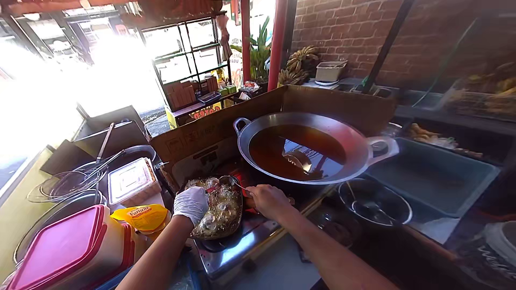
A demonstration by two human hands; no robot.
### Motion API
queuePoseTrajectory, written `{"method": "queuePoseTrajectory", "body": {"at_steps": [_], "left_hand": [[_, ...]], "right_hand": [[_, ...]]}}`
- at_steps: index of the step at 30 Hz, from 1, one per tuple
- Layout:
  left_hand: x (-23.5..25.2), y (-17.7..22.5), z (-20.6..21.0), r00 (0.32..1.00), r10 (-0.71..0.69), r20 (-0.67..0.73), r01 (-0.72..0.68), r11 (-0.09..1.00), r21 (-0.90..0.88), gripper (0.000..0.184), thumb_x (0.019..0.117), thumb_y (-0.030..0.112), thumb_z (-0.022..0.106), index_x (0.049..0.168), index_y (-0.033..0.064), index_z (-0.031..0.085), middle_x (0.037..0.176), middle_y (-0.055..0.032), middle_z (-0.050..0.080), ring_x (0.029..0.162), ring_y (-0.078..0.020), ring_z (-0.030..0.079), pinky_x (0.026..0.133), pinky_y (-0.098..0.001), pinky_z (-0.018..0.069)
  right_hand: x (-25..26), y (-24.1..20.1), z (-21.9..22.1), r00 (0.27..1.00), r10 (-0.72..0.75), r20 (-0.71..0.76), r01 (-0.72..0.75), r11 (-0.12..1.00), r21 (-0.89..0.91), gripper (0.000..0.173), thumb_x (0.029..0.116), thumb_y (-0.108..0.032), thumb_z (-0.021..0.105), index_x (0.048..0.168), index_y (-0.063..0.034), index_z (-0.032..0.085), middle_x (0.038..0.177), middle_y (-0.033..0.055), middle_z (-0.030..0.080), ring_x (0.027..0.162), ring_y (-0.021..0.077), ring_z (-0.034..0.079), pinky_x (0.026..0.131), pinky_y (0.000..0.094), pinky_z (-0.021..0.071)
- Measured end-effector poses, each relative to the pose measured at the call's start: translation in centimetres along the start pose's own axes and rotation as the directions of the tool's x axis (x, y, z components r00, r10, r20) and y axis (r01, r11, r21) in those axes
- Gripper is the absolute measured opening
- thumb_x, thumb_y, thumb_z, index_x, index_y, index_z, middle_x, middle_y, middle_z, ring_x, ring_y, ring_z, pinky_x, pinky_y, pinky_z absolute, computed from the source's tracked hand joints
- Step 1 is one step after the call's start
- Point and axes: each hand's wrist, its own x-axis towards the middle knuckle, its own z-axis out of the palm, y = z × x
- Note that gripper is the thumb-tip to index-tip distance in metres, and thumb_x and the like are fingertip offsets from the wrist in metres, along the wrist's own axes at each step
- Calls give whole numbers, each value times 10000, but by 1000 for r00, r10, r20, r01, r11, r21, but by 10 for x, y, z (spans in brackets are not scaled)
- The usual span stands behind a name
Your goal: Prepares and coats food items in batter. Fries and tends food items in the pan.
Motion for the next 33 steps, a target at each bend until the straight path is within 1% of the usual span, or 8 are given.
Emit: {"method": "queuePoseTrajectory", "body": {"at_steps": [4,8,11,15,19,24,28,33], "left_hand": [[1,6,-4,995,0,101,-3,1000,24,324,1023,405,492,1093,187,722,1109,-95,737,1058,-317,705,843,-601,550],[-12,13,-9,1000,-5,16,5,1000,-11,296,1012,362,517,1042,154,725,1065,-111,738,1014,-325,712,809,-594,554],[-14,14,-8,999,5,41,-4,1000,-12,311,1019,383,512,1049,162,729,1075,-105,739,1032,-319,707,833,-589,548],[-12,9,-9,992,2,127,-7,999,38,344,1030,426,481,1110,194,723,1113,-89,737,1075,-305,700,870,-587,541],[-17,2,-16,994,-44,96,40,998,46,345,1029,416,481,1108,180,718,1111,-96,736,1068,-302,703,866,-577,546],[-18,0,-21,995,-78,68,76,997,35,354,1026,421,472,1127,184,715,1129,-98,735,1077,-309,703,865,-581,550],[-16,8,-5,1000,5,20,-5,1000,-12,328,1032,395,487,1127,182,719,1117,-98,734,1063,-312,704,864,-580,555],[-6,5,16,977,210,-38,-203,970,135,285,1047,316,495,1168,150,693,1121,-119,714,1048,-332,702,845,-551,574]], "right_hand": [[1,3,2,1000,2,-19,-2,1000,16,331,1064,-236,491,1321,-265,697,1102,56,717,1022,247,700,853,490,582],[-2,7,-1,1000,0,-6,0,996,85,337,1080,-259,471,1334,-271,693,1145,59,726,1079,260,697,899,510,573],[-5,11,-1,1000,0,-1,0,992,125,330,1086,-283,471,1320,-260,702,1149,52,733,1090,247,698,921,510,569],[-6,15,-1,994,13,-110,10,979,205,329,1087,-267,488,1345,-232,690,1118,62,728,1055,247,700,907,496,574],[-9,17,-9,983,5,-186,50,955,292,327,1084,-242,499,1344,-202,692,1141,69,739,1064,239,709,931,499,575],[-12,19,-14,934,-38,-355,176,914,367,311,1082,-241,509,1311,-175,709,1109,39,752,1020,175,720,928,440,586],[-15,18,-17,932,-37,-360,188,899,395,310,1080,-241,515,1310,-174,711,1101,19,753,1020,135,714,940,398,581],[-16,24,-9,932,-29,-360,187,891,413,300,1072,-225,527,1296,-178,721,1085,10,759,1002,123,719,926,380,584]]}}
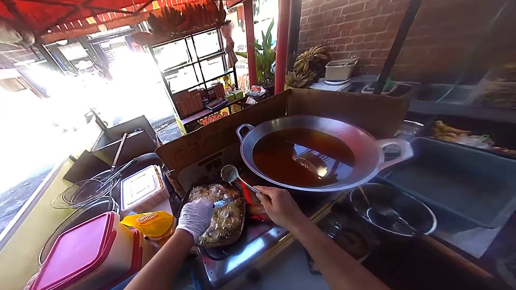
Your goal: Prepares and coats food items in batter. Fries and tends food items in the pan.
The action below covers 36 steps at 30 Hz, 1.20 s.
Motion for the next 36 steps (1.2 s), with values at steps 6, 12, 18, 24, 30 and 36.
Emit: {"method": "queuePoseTrajectory", "body": {"at_steps": [6,12,18,24,30,36], "left_hand": [[4,-12,-5,997,-29,-74,27,999,-32,292,1039,334,480,1173,202,704,1103,-81,727,1029,-296,713,837,-538,579],[12,-2,-14,1000,-18,26,17,999,30,276,1030,297,502,1146,145,702,1116,-119,720,1056,-334,700,840,-565,567],[-13,-4,-48,982,-172,78,169,984,52,287,1008,309,534,1134,125,714,1146,-128,722,1074,-341,697,855,-565,562],[-10,4,-42,970,-171,171,149,980,132,220,970,199,574,1075,69,716,1129,-160,719,1060,-367,691,839,-581,552],[-3,16,-41,972,-119,205,80,978,193,181,939,85,577,1050,39,712,1118,-176,713,1048,-372,691,821,-573,557],[-2,29,-51,975,-48,218,-1,976,218,181,936,77,575,1050,44,711,1112,-172,715,1038,-376,689,824,-579,551]], "right_hand": [[-8,12,1,999,45,-26,-44,999,23,288,1063,-221,543,1277,-176,731,1072,-1,762,977,104,721,916,361,590],[-14,19,4,998,38,-50,-37,999,18,287,1052,-249,553,1266,-198,738,1065,-25,763,960,75,716,904,330,589],[-34,32,6,992,110,-56,-101,984,149,324,1034,-326,535,1252,-214,747,1034,-48,767,866,43,711,850,301,602],[-47,36,4,990,119,-80,-98,970,222,334,1023,-316,542,1255,-187,745,995,-52,767,793,19,698,773,244,605],[-54,34,0,989,131,-76,-109,963,246,334,1026,-316,546,1259,-180,743,1009,-46,764,808,24,697,791,244,602],[-60,37,-2,984,159,-76,-134,955,265,319,1024,-308,555,1253,-190,743,985,-52,761,787,17,693,763,225,599]]}}
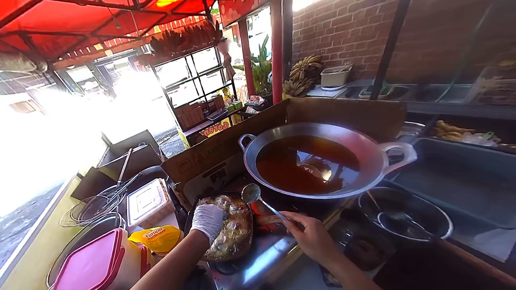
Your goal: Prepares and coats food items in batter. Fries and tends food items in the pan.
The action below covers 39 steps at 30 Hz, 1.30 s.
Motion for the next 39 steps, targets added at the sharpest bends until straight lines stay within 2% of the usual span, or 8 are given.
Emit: {"method": "queuePoseTrajectory", "body": {"at_steps": [6,14,25,29,31,33,36,39], "left_hand": [[1,5,-9,1000,14,24,-14,1000,17,182,945,108,584,1063,43,707,1121,-177,713,1058,-377,686,838,-588,544],[-7,7,-16,997,-33,63,35,999,-26,207,950,172,595,1049,27,706,1128,-188,713,1062,-387,685,840,-599,541],[-8,18,-19,998,-34,62,37,999,-39,199,914,158,628,1038,26,709,1119,-187,713,1057,-387,683,844,-597,537],[-5,16,-26,993,-62,99,68,996,-65,252,906,219,652,1059,25,703,1134,-195,711,1070,-393,683,841,-618,537],[-2,10,-32,989,-76,129,87,992,-87,319,893,281,661,1072,19,694,1151,-212,705,1083,-412,679,847,-652,530],[6,-1,-37,986,-71,153,89,990,-111,396,889,363,668,1070,11,689,1154,-221,702,1088,-421,676,854,-673,519],[23,-19,-39,977,-42,208,77,983,-166,441,899,431,669,1041,14,691,1101,-209,707,1048,-397,682,859,-669,508],[43,-40,-33,971,10,238,59,957,-283,434,935,456,642,1004,31,698,971,-162,724,887,-319,705,795,-585,546]], "right_hand": [[-2,0,-5,1000,15,7,-15,1000,8,320,1022,-303,554,1255,-188,740,967,-53,758,773,20,691,747,224,598],[-3,-2,-5,1000,16,17,-16,1000,17,321,1024,-303,553,1258,-182,736,983,-47,757,778,29,691,754,240,600],[-1,-4,-3,999,32,25,-33,999,18,313,1019,-300,558,1247,-183,738,973,-47,756,771,33,691,749,239,599],[-1,-5,-3,1000,23,10,-23,1000,-4,329,1014,-356,566,1238,-192,741,1020,-51,758,850,22,693,803,240,587],[-2,-5,-4,1000,19,2,-19,1000,-12,337,1010,-376,568,1239,-199,741,1044,-62,761,909,8,696,846,234,581],[-2,-4,-4,1000,13,-6,-13,1000,-11,341,1011,-385,569,1240,-199,740,1041,-62,760,911,8,696,845,235,580],[-3,-3,-4,1000,13,-16,-13,1000,2,350,1003,-399,572,1241,-204,740,1031,-61,760,892,12,695,827,241,582],[-5,-1,-4,1000,13,-28,-12,1000,17,348,998,-411,585,1233,-207,741,1012,-70,759,876,7,696,804,233,588]]}}
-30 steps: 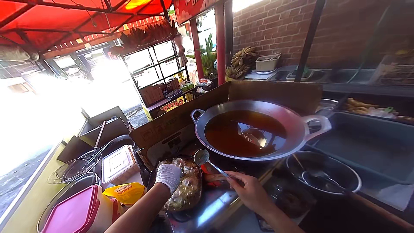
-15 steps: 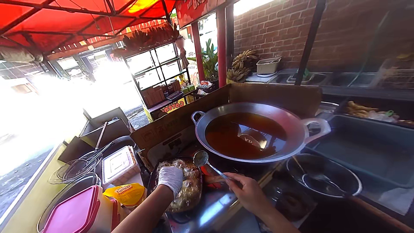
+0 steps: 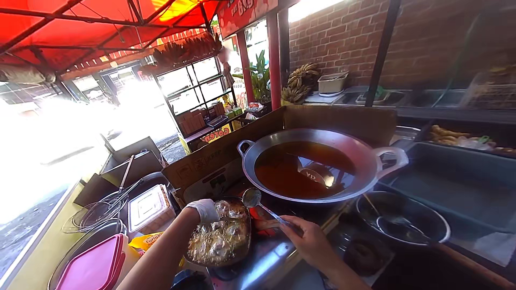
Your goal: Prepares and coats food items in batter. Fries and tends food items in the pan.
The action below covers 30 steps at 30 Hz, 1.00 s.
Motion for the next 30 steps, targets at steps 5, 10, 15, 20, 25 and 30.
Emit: {"method": "queuePoseTrajectory", "body": {"at_steps": [5,10,15,20,25,30], "left_hand": [[14,-34,3,997,63,33,-50,954,-295,442,1017,476,565,1018,64,724,897,-70,760,744,-178,717,730,-408,580],[-25,-75,37,961,161,-227,-254,839,-482,368,1034,424,573,966,113,757,825,-65,740,718,-200,700,735,-471,585],[-101,-132,130,897,4,-442,-315,708,-632,217,1006,383,648,1132,251,766,983,65,767,876,-71,721,829,-395,617],[-166,-177,236,918,-133,-372,-268,483,-834,172,983,278,701,1132,223,767,916,66,755,784,-57,694,732,-288,600],[-190,-207,309,911,-300,-283,-198,286,-938,160,968,274,725,1112,235,784,906,77,766,802,-50,709,748,-272,602],[-211,-234,342,896,-372,-243,-181,194,-964,179,973,274,723,1138,238,783,934,79,773,817,-46,716,757,-269,610]], "right_hand": [[-6,9,1,999,-20,-41,21,999,40,342,988,-412,600,1208,-198,751,1004,-71,760,881,11,698,802,232,593],[-31,-9,10,997,-72,6,72,996,58,363,993,-415,587,1221,-181,746,961,-51,759,812,35,699,724,257,605],[-85,-40,59,923,-166,347,113,979,168,286,1016,-313,610,1231,-184,748,887,-52,738,694,20,646,621,228,570],[-134,-53,151,545,-301,783,356,928,109,284,1055,-309,545,1254,-273,744,1046,2,769,947,164,740,834,460,619],[-165,-101,246,176,-101,979,459,889,9,357,1065,-243,451,1332,-233,688,1110,123,732,1049,325,708,884,583,562],[-202,-148,329,3,-10,1000,573,819,6,356,1038,-147,454,1339,-139,643,1166,176,691,1058,379,689,864,606,557]]}}
